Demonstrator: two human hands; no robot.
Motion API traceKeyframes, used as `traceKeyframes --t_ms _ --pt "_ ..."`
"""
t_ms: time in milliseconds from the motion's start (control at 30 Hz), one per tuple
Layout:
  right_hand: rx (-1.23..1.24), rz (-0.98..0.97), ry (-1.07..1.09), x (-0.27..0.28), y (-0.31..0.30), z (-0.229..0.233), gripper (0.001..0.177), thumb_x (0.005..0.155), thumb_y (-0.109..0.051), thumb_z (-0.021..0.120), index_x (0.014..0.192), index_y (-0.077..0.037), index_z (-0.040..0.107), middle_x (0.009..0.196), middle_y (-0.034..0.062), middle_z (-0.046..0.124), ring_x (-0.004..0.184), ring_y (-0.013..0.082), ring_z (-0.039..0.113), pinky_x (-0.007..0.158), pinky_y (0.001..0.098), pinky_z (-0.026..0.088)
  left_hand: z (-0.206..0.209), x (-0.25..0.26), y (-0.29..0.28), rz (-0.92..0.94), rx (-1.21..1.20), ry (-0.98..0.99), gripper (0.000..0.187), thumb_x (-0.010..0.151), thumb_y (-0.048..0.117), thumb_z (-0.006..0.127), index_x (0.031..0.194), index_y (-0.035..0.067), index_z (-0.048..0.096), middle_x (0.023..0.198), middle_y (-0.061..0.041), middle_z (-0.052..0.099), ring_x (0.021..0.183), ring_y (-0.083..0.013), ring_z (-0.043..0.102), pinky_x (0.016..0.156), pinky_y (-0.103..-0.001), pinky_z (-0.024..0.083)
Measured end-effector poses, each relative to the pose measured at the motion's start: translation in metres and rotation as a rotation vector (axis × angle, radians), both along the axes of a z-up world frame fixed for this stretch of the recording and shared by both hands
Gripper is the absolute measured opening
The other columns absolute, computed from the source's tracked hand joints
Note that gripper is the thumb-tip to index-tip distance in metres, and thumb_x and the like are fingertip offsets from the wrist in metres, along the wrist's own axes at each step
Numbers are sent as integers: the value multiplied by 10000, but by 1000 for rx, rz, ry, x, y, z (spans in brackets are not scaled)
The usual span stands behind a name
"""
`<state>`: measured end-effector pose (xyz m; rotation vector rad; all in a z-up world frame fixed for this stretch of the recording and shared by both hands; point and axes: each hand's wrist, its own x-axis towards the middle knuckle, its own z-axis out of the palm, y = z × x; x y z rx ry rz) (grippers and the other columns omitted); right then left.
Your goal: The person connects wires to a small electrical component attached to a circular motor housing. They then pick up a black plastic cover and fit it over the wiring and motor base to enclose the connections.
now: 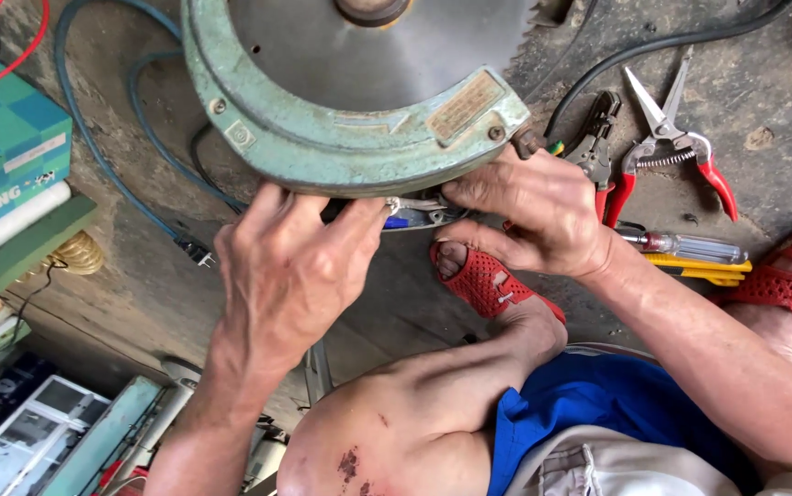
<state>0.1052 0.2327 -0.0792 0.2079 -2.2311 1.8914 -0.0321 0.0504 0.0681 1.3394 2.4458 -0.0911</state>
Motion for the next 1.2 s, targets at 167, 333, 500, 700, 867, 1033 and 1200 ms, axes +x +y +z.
traceKeyframes --t_ms 167,333,500,700,867,1033,1200 --pt "199 9 214 -4 -1 0 304 1019 -190 740 1200 53 710 1026 207 764 920 385 740 794 428 492 -7 5 -2 153 73 -22 69 973 293 840 945 232 855 704 -17 627 679 -290 535 419 -391 392" --pt "391 42 244 1 -3 -3 412 1104 -317 470 1288 -36 710 1216 114 744 1012 317 725 882 430 451 -17 3 -5 156 259 -75 126 1020 240 749 993 143 824 920 -62 718 771 -334 576 730 -429 467" --pt "331 63 242 -3 -9 -2 448 1106 -265 372 1236 -7 715 1172 146 742 1015 343 706 981 485 415 -27 -4 -53 250 422 -270 366 919 324 817 1075 2 734 996 -132 671 898 -306 596 846 -424 491" --pt "236 -112 337 -9 -20 -7 229 951 -154 684 1064 18 783 965 206 732 764 385 660 779 567 524 -61 1 -72 331 832 -334 275 932 306 797 1065 66 796 1028 -114 707 979 -333 701 918 -427 577" --pt "258 -122 316 -9 -33 4 334 934 -207 746 1117 72 746 1022 266 708 805 442 648 758 631 514 -67 0 -76 338 980 -354 278 920 284 814 1022 26 798 1019 -148 739 997 -390 703 926 -467 578" --pt "289 -147 197 -27 -59 40 568 839 -191 882 1258 103 636 1084 280 672 877 448 635 799 583 496 -72 4 -78 389 1063 -455 289 854 207 885 1019 -1 771 1014 -159 716 1029 -402 700 957 -492 564" --pt "393 -63 153 -46 -63 51 396 890 -227 823 1238 -60 735 1118 122 746 883 296 672 775 433 506 -78 9 -79 395 1099 -410 269 870 173 865 1051 0 767 1019 -162 710 1064 -402 697 965 -494 561"
